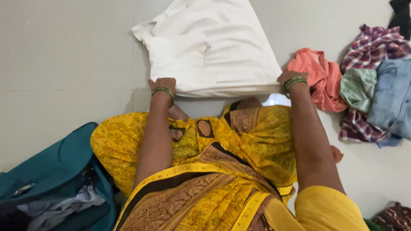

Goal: The person folds multiple items of clothing by hand while sitting on the floor and places them into a blue travel bag.

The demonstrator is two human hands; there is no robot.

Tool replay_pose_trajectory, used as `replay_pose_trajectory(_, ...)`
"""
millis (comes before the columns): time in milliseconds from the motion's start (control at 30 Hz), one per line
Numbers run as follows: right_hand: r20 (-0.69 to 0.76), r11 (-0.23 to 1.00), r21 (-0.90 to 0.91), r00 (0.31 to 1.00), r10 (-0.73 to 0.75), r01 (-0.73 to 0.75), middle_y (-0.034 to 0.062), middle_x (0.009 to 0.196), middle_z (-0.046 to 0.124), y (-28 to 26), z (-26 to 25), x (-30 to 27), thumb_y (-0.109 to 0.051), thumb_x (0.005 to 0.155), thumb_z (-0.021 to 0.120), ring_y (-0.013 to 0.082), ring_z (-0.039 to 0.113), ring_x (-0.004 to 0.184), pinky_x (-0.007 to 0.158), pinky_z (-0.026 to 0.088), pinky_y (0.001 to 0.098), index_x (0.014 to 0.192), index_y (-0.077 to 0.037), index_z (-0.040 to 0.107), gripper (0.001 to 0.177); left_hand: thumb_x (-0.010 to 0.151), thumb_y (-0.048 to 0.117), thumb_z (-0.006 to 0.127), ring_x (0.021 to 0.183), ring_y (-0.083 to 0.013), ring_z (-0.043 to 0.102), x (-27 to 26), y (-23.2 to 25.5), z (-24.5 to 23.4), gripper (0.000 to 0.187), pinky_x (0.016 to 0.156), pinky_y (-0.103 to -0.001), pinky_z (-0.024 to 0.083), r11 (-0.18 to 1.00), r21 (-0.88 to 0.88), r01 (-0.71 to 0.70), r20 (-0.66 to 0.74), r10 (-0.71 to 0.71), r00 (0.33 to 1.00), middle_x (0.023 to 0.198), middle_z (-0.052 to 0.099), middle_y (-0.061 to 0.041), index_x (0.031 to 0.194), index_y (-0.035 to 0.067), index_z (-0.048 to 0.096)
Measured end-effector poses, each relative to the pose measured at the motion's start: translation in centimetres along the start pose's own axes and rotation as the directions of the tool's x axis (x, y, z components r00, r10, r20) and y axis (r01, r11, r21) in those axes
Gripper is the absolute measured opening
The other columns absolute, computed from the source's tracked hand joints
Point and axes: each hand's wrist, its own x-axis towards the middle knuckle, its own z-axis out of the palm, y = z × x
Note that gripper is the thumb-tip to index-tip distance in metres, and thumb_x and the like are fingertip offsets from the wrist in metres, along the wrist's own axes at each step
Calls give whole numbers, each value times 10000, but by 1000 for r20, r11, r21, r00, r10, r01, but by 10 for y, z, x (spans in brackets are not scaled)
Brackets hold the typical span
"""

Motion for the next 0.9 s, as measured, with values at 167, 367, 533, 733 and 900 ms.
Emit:
replay_pose_trajectory(167,-38,996,75,998,-45,48,-5,1289,708,13,-36,6,-271,756,875,252,632,1243,1012,417,681,1214,-359,740,486,992,114,495,1256,-295,626,17,-13,-13,338,1056,-573,450,999,-11,-46,155,47,987,1365,658,-70,1232,157,728)
replay_pose_trajectory(367,-508,987,147,851,133,-66,57,1268,756,-16,-109,21,-165,1174,605,283,676,1237,1273,212,699,1281,-299,750,225,963,79,502,1172,-353,663,45,-47,-37,378,1011,-471,514,938,-335,-83,-372,-51,927,1260,708,-147,1234,215,728)
replay_pose_trajectory(533,-843,965,190,533,66,183,154,1459,561,-53,-116,34,-369,792,769,426,469,1351,1006,245,746,1497,-149,492,789,916,239,724,1137,-363,663,60,-65,-33,342,944,-466,525,836,-539,-99,-547,-259,796,1234,705,-170,1220,88,686)
replay_pose_trajectory(733,-273,911,410,959,82,39,152,1448,541,-69,-81,18,-435,893,751,415,518,1324,1034,442,624,1475,-181,487,687,707,460,943,1171,-346,649,69,-79,-4,776,989,-422,517,750,-654,99,-190,-289,938,1266,669,-217,1262,9,643)
replay_pose_trajectory(900,-362,895,418,932,4,158,119,1450,567,-60,-51,42,-375,880,754,385,580,1275,1016,501,558,1465,-203,531,649,621,322,987,1134,-304,685,92,-103,18,844,980,-399,531,742,-652,159,-61,-260,964,1269,679,-204,1320,18,625)
